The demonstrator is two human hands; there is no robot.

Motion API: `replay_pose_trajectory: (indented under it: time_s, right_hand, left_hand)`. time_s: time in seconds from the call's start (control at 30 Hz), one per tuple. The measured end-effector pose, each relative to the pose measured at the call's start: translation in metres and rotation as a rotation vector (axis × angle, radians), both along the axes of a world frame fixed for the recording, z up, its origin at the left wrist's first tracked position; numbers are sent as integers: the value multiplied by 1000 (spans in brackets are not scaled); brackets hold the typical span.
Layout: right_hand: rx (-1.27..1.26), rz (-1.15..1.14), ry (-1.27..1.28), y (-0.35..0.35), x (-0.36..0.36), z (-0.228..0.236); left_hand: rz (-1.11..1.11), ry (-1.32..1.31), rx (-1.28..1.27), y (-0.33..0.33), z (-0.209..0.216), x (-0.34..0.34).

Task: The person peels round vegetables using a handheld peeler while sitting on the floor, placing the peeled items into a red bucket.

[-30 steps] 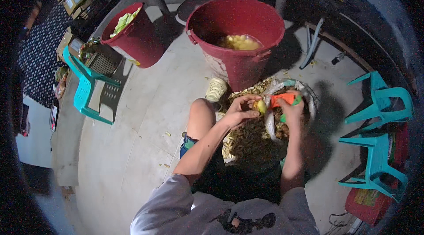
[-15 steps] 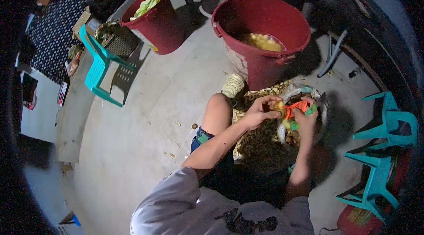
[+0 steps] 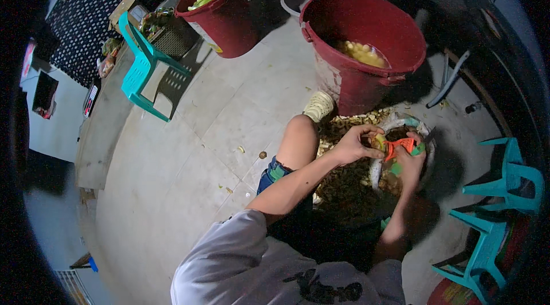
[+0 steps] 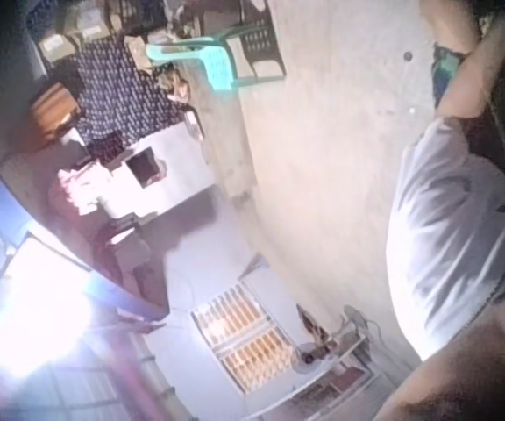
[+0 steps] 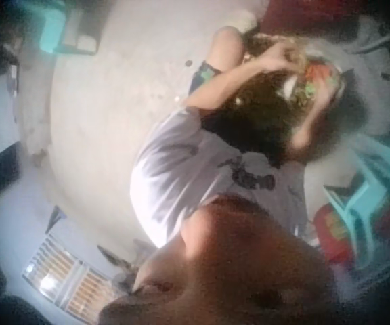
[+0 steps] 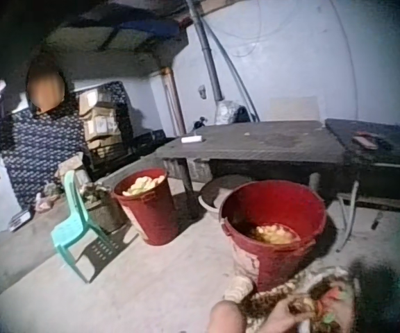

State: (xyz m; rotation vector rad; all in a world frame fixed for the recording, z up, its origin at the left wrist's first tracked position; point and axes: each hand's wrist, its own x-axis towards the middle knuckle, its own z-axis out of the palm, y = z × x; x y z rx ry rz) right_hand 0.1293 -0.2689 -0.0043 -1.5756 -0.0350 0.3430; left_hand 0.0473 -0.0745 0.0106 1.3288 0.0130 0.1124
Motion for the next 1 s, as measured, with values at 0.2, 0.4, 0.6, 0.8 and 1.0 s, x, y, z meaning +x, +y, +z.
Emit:
replay_pose_trajectory:
  time_s: [0.2, 0.4, 0.6, 0.8, 1.0]
  right_hand:
    - [-233, -12, -155, -4, 3, 1]
    - [7, -30, -34, -23, 22, -26]
    - [-177, -157, -8, -19, 23, -13]
    - [-179, -45, -223, -24, 29, -39]
    - [145, -102, -34, -16, 18, -25]
  left_hand:
    - [-106, -25, 29, 3, -9, 0]
    - [-149, 6, -237, 3, -4, 1]
    - [-85, 26, -254, 0, -6, -1]
    - [-74, -24, -102, -5, -6, 0]
    - [-81, 52, -303, -1, -5, 0]
